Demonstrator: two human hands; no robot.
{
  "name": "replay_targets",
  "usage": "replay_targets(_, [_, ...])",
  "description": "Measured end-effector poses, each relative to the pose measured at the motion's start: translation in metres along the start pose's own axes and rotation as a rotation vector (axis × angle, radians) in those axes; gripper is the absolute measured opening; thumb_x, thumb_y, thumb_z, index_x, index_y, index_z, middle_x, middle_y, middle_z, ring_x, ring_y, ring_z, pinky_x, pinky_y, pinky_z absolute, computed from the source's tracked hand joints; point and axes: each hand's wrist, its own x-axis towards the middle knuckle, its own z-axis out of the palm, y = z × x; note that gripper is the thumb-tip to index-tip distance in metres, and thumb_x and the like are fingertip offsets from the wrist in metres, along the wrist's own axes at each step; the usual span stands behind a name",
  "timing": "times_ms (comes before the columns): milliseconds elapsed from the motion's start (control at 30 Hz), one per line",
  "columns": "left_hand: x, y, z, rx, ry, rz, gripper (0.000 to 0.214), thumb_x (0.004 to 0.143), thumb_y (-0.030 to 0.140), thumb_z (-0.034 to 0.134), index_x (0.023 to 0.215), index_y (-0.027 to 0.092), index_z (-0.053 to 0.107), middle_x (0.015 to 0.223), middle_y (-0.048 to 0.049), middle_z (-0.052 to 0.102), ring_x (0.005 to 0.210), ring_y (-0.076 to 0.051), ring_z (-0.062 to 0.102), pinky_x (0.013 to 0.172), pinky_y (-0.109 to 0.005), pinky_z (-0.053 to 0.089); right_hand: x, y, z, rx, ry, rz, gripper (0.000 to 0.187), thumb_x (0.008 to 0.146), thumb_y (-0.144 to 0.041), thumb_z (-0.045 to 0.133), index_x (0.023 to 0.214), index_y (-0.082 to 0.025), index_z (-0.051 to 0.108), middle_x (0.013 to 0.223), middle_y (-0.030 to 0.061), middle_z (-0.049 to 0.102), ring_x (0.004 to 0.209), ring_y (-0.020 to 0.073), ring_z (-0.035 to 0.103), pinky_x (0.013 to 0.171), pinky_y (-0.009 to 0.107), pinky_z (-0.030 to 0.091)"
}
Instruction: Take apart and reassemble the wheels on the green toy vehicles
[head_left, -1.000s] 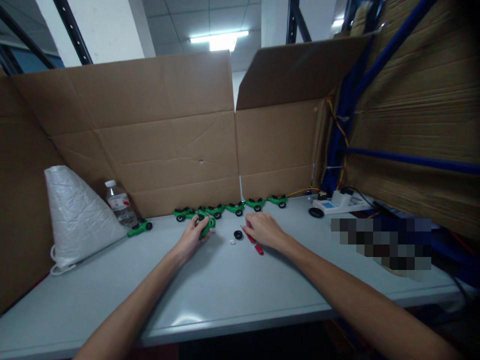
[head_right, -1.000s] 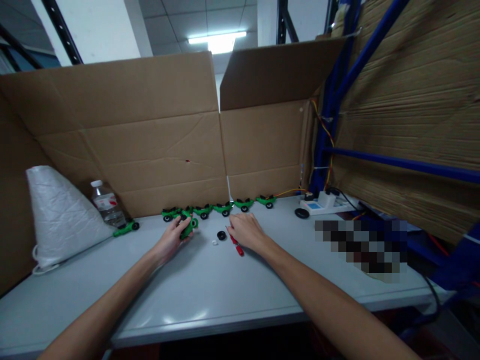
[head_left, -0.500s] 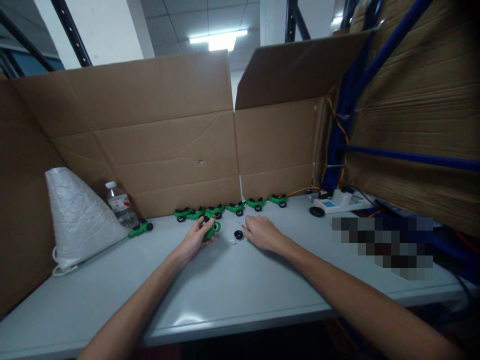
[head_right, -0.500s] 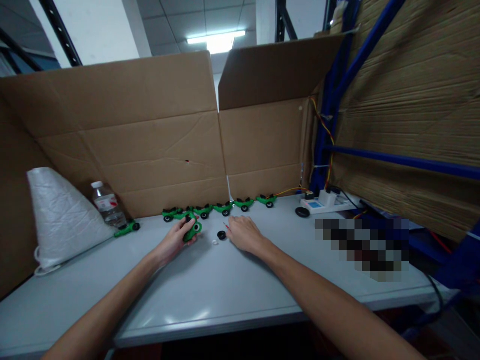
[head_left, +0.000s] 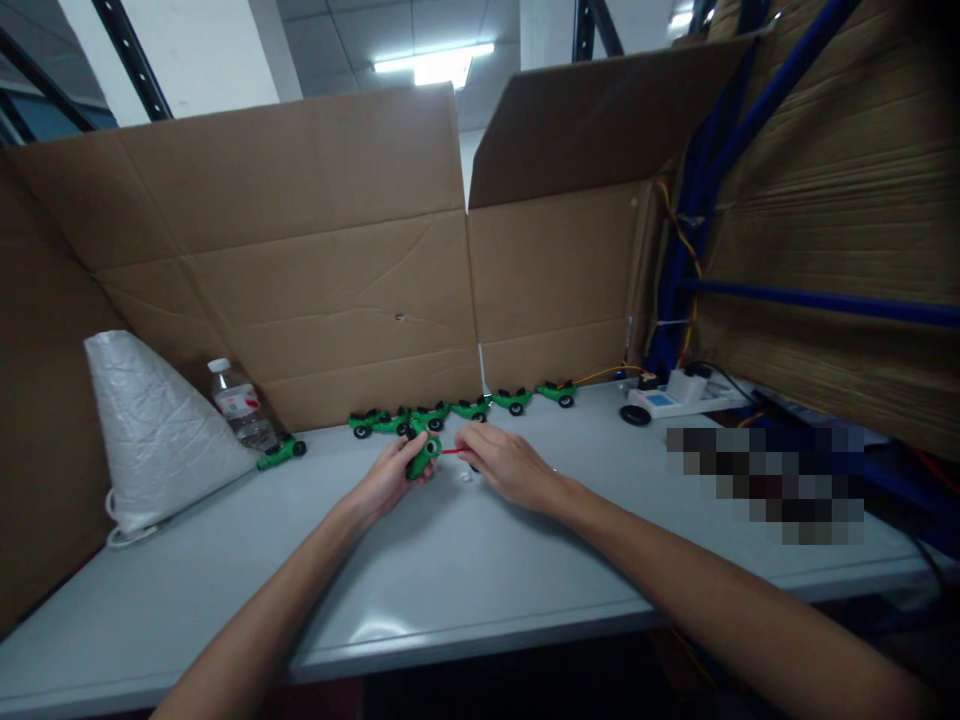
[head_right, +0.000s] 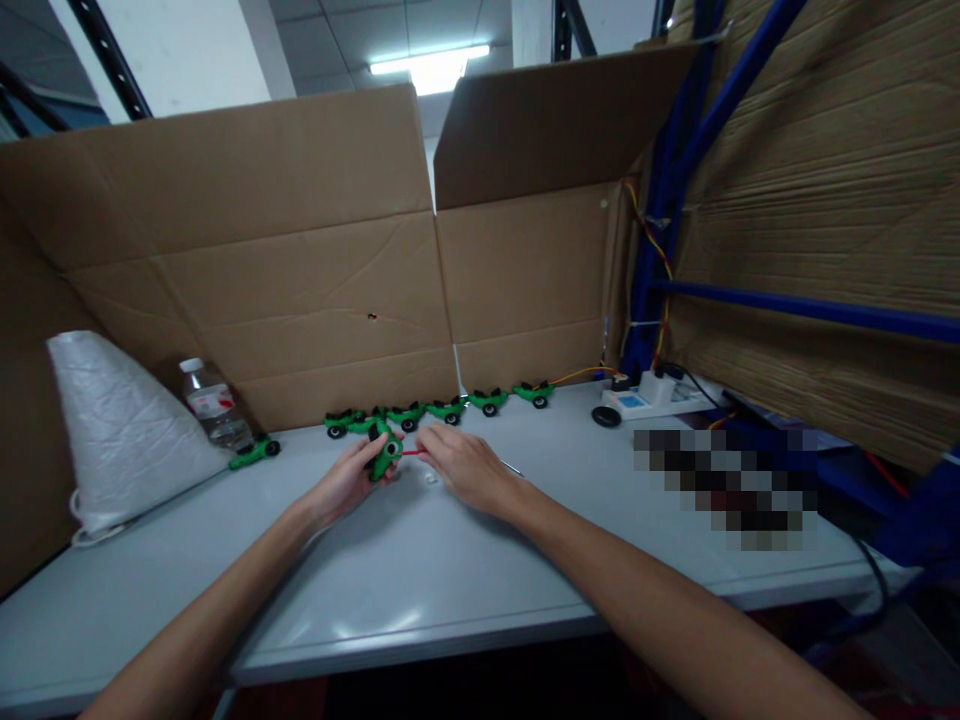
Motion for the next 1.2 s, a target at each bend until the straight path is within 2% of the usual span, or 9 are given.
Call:
replay_targets(167, [0.004, -0.007, -0.006, 0.103, -0.006, 0.004, 0.052, 0.083, 0.055, 0.081, 0.112, 0.014, 0.069, 0.087, -0.0038, 0.065, 0.069, -0.012, 0.057, 0.060, -0.024, 0.040, 0.000, -0.003, -0.001, -0.158, -0.033, -0.075, 0.024, 0.103, -0.010, 0.051, 0.120, -0.023, 0.063, 0.107, 0.0075, 0.064, 0.097, 0.0227, 0.057, 0.084, 0.033, 0.042])
replay_targets(300, [0.007, -0.011, -0.011, 0.160, 0.040, 0.004, 0.053, 0.083, 0.054, 0.082, 0.119, 0.018, 0.069, 0.102, -0.0061, 0.068, 0.080, -0.014, 0.061, 0.068, -0.024, 0.045, 0.000, -0.010, 0.000, -0.211, -0.018, -0.061, 0.022, 0.102, -0.013, 0.054, 0.119, -0.022, 0.066, 0.104, 0.0089, 0.065, 0.096, 0.0247, 0.056, 0.084, 0.036, 0.041])
replay_targets(467, [0.003, -0.011, -0.007, 0.232, 0.023, 0.022, 0.049, 0.085, 0.053, 0.079, 0.120, 0.021, 0.068, 0.100, -0.0053, 0.068, 0.079, -0.015, 0.059, 0.069, -0.025, 0.045, 0.001, -0.012, 0.001, -0.170, -0.025, -0.085, 0.018, 0.104, -0.020, 0.052, 0.115, -0.021, 0.066, 0.102, 0.0090, 0.067, 0.096, 0.0253, 0.056, 0.086, 0.038, 0.042])
replay_targets(567, [-0.001, -0.009, -0.003, 0.362, -0.021, 0.041, 0.042, 0.089, 0.058, 0.073, 0.098, 0.017, 0.069, 0.080, -0.0025, 0.063, 0.065, -0.013, 0.050, 0.060, -0.025, 0.038, 0.001, -0.011, 0.002, -0.145, -0.030, -0.110, 0.021, 0.108, -0.033, 0.050, 0.115, -0.021, 0.066, 0.101, 0.0083, 0.069, 0.094, 0.0248, 0.056, 0.084, 0.038, 0.043])
replay_targets(667, [-0.004, -0.006, 0.001, 0.556, -0.073, 0.066, 0.051, 0.092, 0.064, 0.064, 0.073, 0.017, 0.060, 0.062, 0.0006, 0.051, 0.057, -0.012, 0.040, 0.054, -0.027, 0.029, 0.000, -0.011, 0.005, -0.158, -0.036, -0.123, 0.029, 0.108, -0.045, 0.052, 0.108, -0.020, 0.067, 0.097, 0.0075, 0.070, 0.091, 0.0242, 0.056, 0.081, 0.037, 0.042])
replay_targets(800, [-0.007, -0.003, 0.005, 0.686, -0.108, 0.108, 0.051, 0.090, 0.064, 0.067, 0.069, 0.019, 0.056, 0.059, 0.0024, 0.047, 0.056, -0.013, 0.038, 0.054, -0.027, 0.028, -0.001, -0.012, 0.009, -0.157, -0.041, -0.124, 0.033, 0.107, -0.048, 0.054, 0.095, -0.020, 0.069, 0.090, 0.0055, 0.070, 0.088, 0.0227, 0.055, 0.078, 0.036, 0.039])
replay_targets(933, [-0.006, -0.004, 0.006, 0.723, -0.120, 0.089, 0.051, 0.089, 0.065, 0.066, 0.072, 0.019, 0.055, 0.060, 0.0027, 0.049, 0.055, -0.013, 0.040, 0.053, -0.027, 0.030, 0.001, -0.010, 0.010, -0.155, -0.063, -0.163, 0.031, 0.105, -0.048, 0.058, 0.094, -0.021, 0.071, 0.088, 0.0047, 0.069, 0.090, 0.0224, 0.054, 0.079, 0.035, 0.038])
replay_targets(1067, [0.000, -0.009, 0.002, 0.795, -0.057, 0.225, 0.046, 0.094, 0.062, 0.062, 0.079, 0.019, 0.059, 0.065, 0.0016, 0.053, 0.060, -0.015, 0.045, 0.058, -0.027, 0.034, 0.001, -0.001, 0.003, -0.196, -0.106, -0.169, 0.039, 0.103, -0.054, 0.058, 0.088, -0.021, 0.071, 0.085, 0.0056, 0.068, 0.088, 0.0230, 0.055, 0.079, 0.035, 0.038])
replay_targets(1200, [0.004, -0.011, -0.008, 0.948, 0.092, 0.351, 0.042, 0.094, 0.060, 0.063, 0.084, 0.020, 0.060, 0.070, 0.0012, 0.055, 0.066, -0.017, 0.048, 0.063, -0.029, 0.036, -0.002, 0.012, -0.007, -0.253, -0.198, -0.058, 0.042, 0.103, -0.054, 0.058, 0.085, -0.019, 0.074, 0.084, 0.0080, 0.071, 0.089, 0.0240, 0.059, 0.082, 0.035, 0.040])
